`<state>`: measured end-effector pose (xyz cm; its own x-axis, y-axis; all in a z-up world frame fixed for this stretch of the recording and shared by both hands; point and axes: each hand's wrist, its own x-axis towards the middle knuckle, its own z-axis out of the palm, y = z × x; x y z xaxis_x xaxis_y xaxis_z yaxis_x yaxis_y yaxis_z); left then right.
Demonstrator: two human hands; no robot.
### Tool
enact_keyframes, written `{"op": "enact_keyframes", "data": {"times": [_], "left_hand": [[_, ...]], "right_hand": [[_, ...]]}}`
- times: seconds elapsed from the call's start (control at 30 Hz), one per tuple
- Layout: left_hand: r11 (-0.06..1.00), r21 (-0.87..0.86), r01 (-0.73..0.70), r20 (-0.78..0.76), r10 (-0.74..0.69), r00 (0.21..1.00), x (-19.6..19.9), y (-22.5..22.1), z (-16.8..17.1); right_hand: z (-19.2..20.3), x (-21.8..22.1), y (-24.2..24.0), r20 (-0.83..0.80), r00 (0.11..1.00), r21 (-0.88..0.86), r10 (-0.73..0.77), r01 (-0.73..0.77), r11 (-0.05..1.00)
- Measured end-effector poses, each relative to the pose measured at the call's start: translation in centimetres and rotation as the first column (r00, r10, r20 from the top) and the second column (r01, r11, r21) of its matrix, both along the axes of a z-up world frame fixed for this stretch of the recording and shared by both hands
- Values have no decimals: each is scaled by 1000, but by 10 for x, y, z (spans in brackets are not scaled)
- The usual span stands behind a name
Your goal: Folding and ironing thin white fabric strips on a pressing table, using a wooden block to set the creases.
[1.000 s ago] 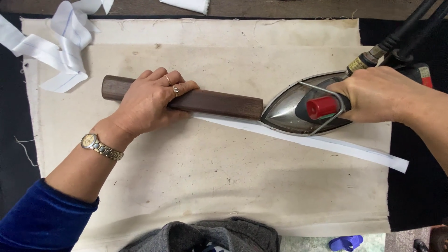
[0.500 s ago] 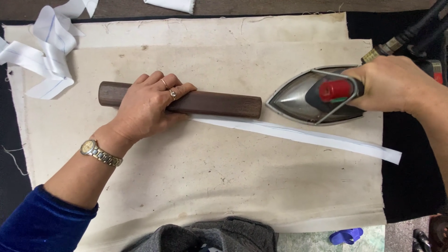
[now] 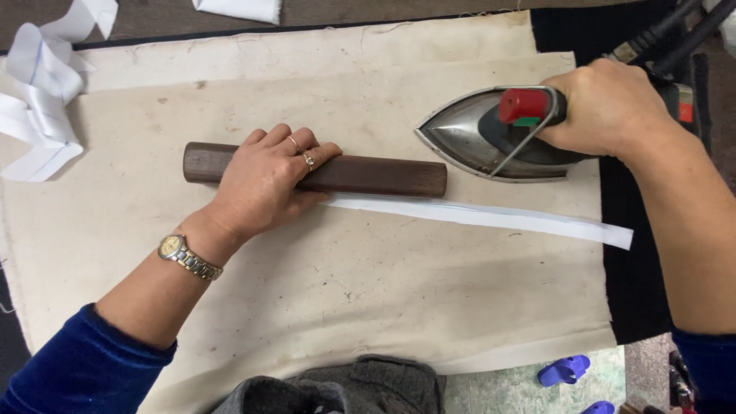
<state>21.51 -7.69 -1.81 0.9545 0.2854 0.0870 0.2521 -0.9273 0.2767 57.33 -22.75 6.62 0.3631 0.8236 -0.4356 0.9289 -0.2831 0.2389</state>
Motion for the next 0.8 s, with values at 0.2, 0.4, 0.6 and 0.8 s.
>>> {"op": "enact_keyframes", "data": {"times": [0.2,0.4,0.6,0.8], "left_hand": [[1000,20,3,9,-3,1000,15,-10,-4],[1000,4,-1,28,1,1000,26,-17,-3],[998,51,46,15,-46,999,32,-22,-8],[998,45,51,3,-52,999,34,-23,-7]], "right_hand": [[6,-5,2,-56,998,26,-4,6,1000],[2,-1,2,-41,999,8,11,-10,1000],[3,-2,1,-49,999,28,14,-12,1000],[4,-6,5,-62,998,29,5,-3,1000]]}}
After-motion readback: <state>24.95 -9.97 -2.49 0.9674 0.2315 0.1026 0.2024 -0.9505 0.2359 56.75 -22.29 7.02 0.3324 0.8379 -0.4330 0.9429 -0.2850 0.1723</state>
